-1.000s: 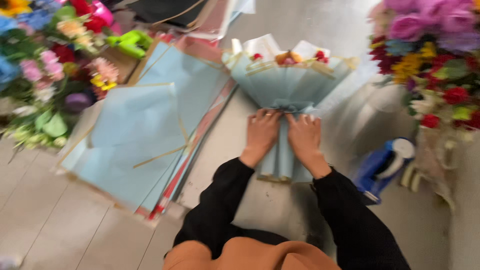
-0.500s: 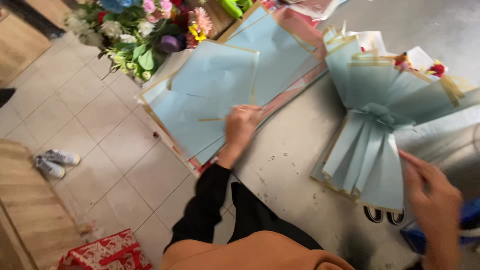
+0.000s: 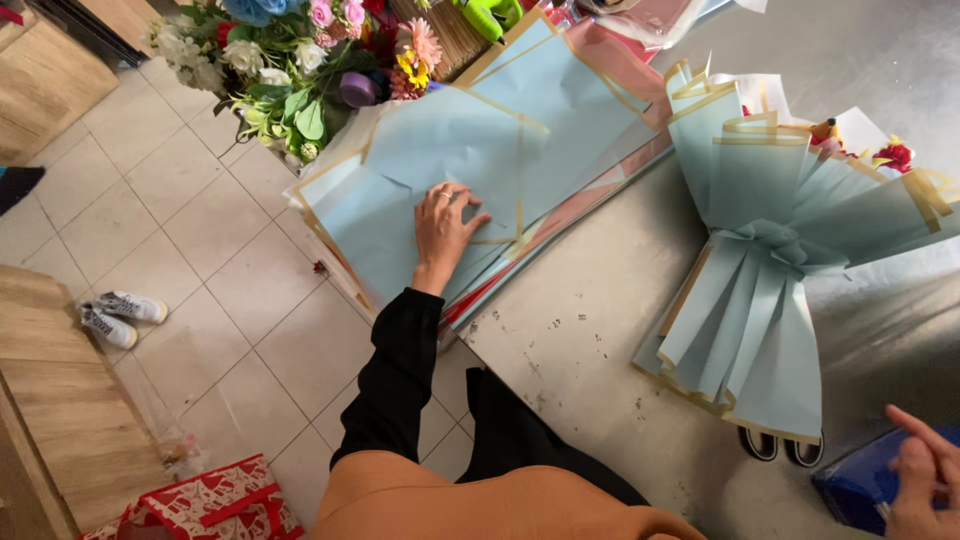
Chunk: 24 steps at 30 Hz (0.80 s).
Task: The person folds and pleats sheets of light-blue wrapping paper, securing them with tape to the base of a floral bouquet.
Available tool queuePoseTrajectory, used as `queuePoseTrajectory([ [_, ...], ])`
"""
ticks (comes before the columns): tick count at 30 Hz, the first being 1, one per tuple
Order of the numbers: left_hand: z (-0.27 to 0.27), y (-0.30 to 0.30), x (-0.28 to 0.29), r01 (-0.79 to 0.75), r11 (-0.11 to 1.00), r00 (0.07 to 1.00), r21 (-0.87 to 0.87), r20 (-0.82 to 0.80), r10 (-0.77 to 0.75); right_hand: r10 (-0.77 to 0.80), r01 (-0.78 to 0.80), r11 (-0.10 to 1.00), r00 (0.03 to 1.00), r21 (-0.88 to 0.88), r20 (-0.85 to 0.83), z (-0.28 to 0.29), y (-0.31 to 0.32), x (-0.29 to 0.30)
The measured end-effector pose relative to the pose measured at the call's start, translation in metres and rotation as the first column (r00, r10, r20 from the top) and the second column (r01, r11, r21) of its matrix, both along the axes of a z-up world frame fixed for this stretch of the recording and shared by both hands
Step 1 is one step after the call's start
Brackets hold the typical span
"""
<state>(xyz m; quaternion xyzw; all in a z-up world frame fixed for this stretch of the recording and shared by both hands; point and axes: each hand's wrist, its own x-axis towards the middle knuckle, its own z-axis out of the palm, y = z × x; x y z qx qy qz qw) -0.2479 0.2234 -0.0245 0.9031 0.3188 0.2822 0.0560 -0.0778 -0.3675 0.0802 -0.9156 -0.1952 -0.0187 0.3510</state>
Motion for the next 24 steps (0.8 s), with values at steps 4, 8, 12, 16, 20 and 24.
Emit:
queuePoseTrajectory([
  [4, 0.010, -0.007, 0.004, -0.028, 0.998, 0.999, 0.056, -0.026, 0.030, -0.037, 0.036, 0.999, 0.992, -0.009, -0.120, -0.074, -0.061, 0.043],
  [8, 0.030, -0.024, 0.008, -0.036, 0.999, 0.998, 0.014, 0.059, 0.035, -0.071, 0.067, 0.995, 0.997, -0.074, -0.041, -0.061, -0.059, 0.024],
  [12, 0.108, -0.078, 0.008, 0.088, 0.978, 0.959, -0.190, 0.280, -0.031, -0.046, 0.054, 0.997, 0.988, -0.053, 0.144, 0.046, 0.035, -0.054],
  [16, 0.172, -0.154, 0.011, 0.335, 0.816, 0.856, -0.471, 0.514, -0.054, 0.038, -0.041, 0.995, 0.999, 0.088, 0.038, 0.071, 0.096, -0.059],
  [20, 0.189, -0.190, -0.001, 0.654, 0.371, 0.739, -0.659, 0.661, -0.130, 0.264, -0.254, 0.917, 0.964, 0.306, 0.008, 0.108, 0.153, -0.050],
  [24, 0.177, -0.196, -0.015, 0.711, -0.293, 0.671, -0.640, 0.741, 0.010, 0.496, -0.333, 0.747, 0.855, 0.575, -0.149, 0.131, 0.179, -0.012],
])
